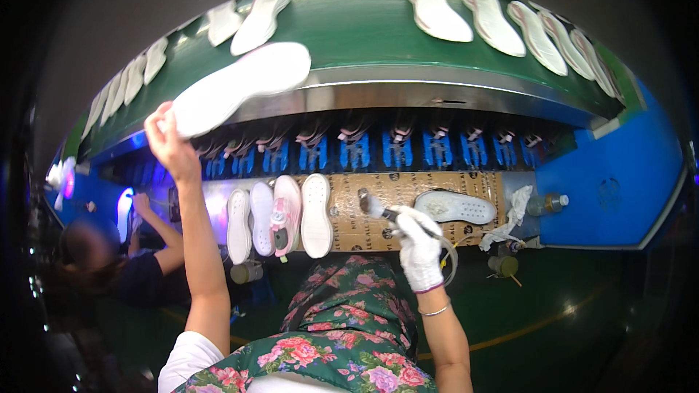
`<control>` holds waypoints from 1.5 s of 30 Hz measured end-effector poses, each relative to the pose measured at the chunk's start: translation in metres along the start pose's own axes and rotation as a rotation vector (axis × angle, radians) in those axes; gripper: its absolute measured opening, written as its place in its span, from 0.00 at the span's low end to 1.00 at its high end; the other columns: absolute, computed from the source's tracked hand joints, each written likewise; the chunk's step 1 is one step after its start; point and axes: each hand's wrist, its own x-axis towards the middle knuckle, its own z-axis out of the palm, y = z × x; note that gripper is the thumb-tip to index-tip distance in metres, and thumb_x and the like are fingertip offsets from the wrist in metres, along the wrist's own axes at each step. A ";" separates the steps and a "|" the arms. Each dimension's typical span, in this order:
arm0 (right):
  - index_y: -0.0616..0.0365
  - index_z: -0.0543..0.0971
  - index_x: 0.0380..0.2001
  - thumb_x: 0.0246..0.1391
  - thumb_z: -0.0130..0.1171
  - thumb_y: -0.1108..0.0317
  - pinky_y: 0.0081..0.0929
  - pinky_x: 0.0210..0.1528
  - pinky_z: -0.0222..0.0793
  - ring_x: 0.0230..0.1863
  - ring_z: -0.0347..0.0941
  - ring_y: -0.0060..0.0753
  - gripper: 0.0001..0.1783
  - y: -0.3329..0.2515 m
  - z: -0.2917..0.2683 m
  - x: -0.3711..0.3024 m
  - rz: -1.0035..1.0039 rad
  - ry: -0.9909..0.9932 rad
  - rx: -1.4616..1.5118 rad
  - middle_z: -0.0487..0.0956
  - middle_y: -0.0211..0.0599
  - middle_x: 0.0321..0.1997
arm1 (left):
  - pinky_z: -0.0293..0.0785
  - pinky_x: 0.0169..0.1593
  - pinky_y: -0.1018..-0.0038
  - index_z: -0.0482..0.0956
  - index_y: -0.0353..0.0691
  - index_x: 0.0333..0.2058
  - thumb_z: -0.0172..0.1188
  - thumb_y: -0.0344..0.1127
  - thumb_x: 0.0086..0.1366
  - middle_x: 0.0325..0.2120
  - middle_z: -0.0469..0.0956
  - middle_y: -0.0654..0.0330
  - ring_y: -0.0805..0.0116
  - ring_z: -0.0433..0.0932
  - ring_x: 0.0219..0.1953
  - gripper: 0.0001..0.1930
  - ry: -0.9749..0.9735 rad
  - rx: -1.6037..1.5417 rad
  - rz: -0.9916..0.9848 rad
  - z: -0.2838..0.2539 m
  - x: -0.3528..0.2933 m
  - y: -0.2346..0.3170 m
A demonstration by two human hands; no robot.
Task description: The person applies adhesive to the inner surface of white shoe outsoles using a brush, handling them one at a time and placing them on a conveyor system.
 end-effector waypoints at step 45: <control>0.56 0.87 0.42 0.47 0.68 0.76 0.35 0.46 0.78 0.42 0.83 0.43 0.15 -0.008 0.134 0.002 -0.884 -0.593 -0.978 0.86 0.42 0.42 | 0.69 0.67 0.58 0.56 0.40 0.71 0.21 0.82 0.64 0.65 0.68 0.50 0.56 0.71 0.65 0.54 -0.389 -1.054 -1.323 0.019 -0.256 0.073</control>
